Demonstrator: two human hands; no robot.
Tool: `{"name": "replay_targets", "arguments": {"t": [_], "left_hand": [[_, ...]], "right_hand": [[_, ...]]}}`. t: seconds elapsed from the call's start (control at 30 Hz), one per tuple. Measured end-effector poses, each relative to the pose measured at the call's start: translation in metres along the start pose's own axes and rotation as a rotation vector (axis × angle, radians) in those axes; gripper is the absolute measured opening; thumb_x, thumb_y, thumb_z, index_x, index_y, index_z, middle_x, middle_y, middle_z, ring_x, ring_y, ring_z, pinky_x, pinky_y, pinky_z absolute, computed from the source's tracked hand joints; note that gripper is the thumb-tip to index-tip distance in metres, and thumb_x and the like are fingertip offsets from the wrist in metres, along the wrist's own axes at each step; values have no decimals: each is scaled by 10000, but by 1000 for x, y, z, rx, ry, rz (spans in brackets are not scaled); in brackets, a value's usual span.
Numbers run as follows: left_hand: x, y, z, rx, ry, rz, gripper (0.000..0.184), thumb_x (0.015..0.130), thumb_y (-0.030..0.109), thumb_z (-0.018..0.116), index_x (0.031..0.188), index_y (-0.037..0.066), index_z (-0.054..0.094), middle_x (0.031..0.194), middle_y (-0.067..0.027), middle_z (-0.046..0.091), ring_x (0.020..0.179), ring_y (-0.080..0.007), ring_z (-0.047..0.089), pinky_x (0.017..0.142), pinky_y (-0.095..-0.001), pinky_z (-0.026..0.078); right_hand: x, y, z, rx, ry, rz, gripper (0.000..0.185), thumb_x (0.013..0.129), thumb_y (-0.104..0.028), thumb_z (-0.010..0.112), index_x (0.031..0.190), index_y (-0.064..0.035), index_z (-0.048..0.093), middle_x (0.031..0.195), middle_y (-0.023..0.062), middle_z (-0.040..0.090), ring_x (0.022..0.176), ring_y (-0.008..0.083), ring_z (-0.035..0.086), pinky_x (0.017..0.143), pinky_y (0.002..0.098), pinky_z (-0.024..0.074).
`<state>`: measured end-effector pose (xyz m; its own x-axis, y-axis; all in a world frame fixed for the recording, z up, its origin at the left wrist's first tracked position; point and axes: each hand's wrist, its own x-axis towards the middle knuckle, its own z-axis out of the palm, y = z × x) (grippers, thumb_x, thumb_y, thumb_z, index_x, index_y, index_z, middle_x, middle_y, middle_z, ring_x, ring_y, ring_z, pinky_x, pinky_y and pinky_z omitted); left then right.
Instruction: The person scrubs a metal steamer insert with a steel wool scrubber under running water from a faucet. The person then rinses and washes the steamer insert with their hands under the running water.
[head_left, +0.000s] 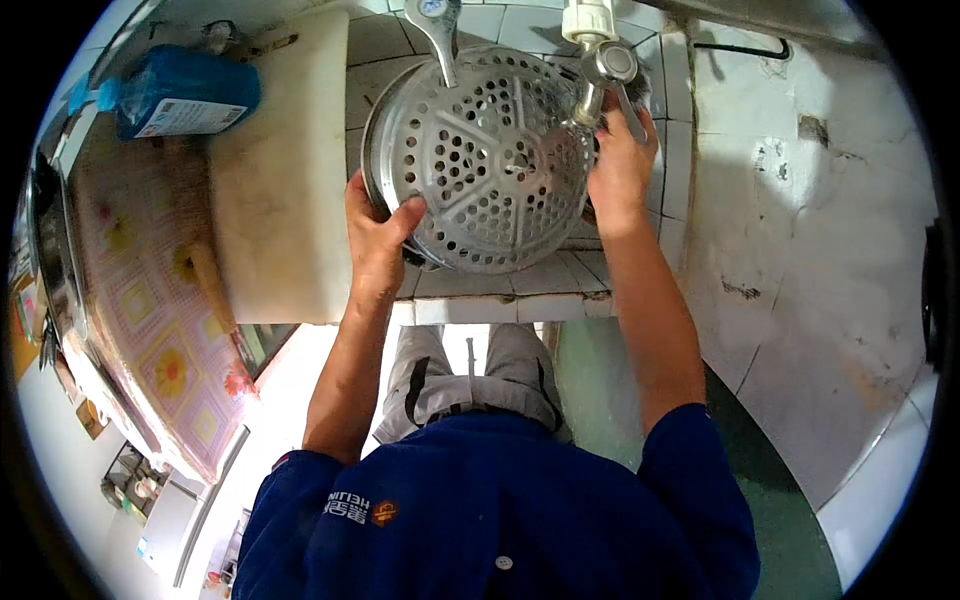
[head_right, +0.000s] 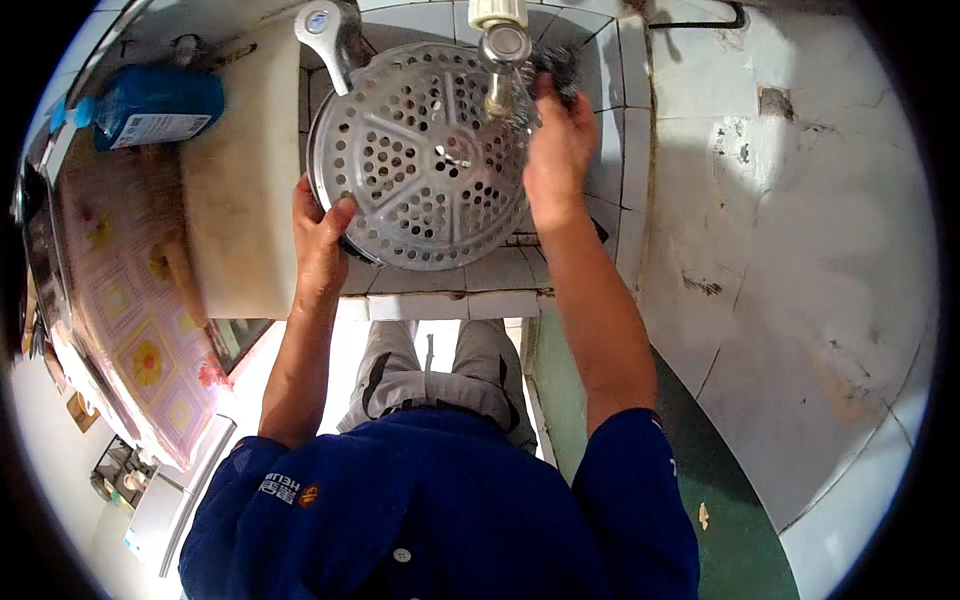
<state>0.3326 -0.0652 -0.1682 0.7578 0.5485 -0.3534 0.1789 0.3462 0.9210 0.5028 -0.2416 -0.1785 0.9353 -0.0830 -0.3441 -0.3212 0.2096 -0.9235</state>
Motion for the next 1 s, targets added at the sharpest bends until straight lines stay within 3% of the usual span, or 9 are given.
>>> {"name": "replay_targets", "arguments": {"t": [0.03, 0.23, 0.33, 0.43, 0.47, 0.63, 0.77, 0.9, 1.0], "left_hand": [[-1, 4, -1, 4, 34, 22, 859, 633, 260, 795, 1272, -78, 330, 1131, -166, 505, 1007, -220, 536, 877, -335, 465], [-7, 35, 3, 181, 30, 202, 894, 625, 240, 864, 1276, -69, 335, 1129, -161, 515, 1018, -224, 542, 883, -325, 470], [-8, 51, 2, 138, 20, 126, 899, 629, 258, 866, 1280, -65, 338, 1128, -154, 522, 1018, -221, 550, 880, -325, 476], [-14, 69, -11, 13, 0, 41, 744, 709, 232, 813, 1258, -54, 400, 1106, -144, 568, 1016, -207, 568, 901, -329, 465], [-17, 74, -15, -51, 0, 38, 705, 726, 217, 800, 1251, -51, 413, 1104, -139, 578, 1008, -201, 574, 906, -329, 461], [-52, 110, -30, 251, 8, -57, 641, 727, 89, 785, 1243, -28, 424, 1088, -141, 595, 960, -206, 603, 870, -324, 484], [-70, 106, -25, 509, -63, -36, 486, 720, -51, 709, 1138, -14, 463, 1020, -114, 605, 911, -189, 603, 794, -302, 498], [-83, 93, -9, 777, -245, -10, 443, 693, -4, 766, 1048, -4, 501, 824, -127, 648, 766, -192, 641, 670, -314, 503], [-94, 84, 2, 1026, -474, 346, 473, 658, 10, 780, 1051, 7, 516, 886, -149, 601, 768, -310, 647, 661, -381, 514]], "right_hand": [[1, -1, -8, 134, 49, 77, 187, 904, -198, 621, 1047, -79, 603, 959, 30, 646, 801, 137, 562, 742, 283, 403], [-34, 15, -68, 93, 150, 300, 247, 907, -225, 618, 1098, -85, 550, 960, 2, 615, 770, 99, 541, 651, 255, 395], [-64, 13, -84, 162, 146, 322, 241, 907, -210, 614, 1105, -88, 548, 925, -7, 597, 764, 87, 543, 594, 235, 394], [-78, 25, -112, 187, 159, 392, 276, 918, -206, 596, 1156, -78, 542, 983, 14, 625, 857, 143, 590, 751, 299, 454], [-82, 28, -115, 196, 163, 388, 276, 918, -206, 596, 1156, -78, 542, 983, 14, 625, 857, 143, 590, 751, 299, 454], [-103, 24, -115, 162, 101, 425, 265, 908, -185, 596, 1139, -62, 550, 1019, 31, 637, 875, 151, 607, 727, 294, 479], [-103, 33, -110, 189, 5, 470, 258, 906, -183, 589, 1130, -60, 552, 1009, 34, 637, 871, 148, 617, 721, 305, 504], [-95, 34, -108, 173, -65, 507, 253, 914, -202, 563, 1120, -54, 555, 1010, 54, 637, 900, 166, 629, 770, 323, 525], [-92, 18, -110, 101, -46, 557, 260, 919, -218, 547, 1119, -52, 558, 1022, 65, 637, 906, 179, 634, 781, 325, 529]]}}
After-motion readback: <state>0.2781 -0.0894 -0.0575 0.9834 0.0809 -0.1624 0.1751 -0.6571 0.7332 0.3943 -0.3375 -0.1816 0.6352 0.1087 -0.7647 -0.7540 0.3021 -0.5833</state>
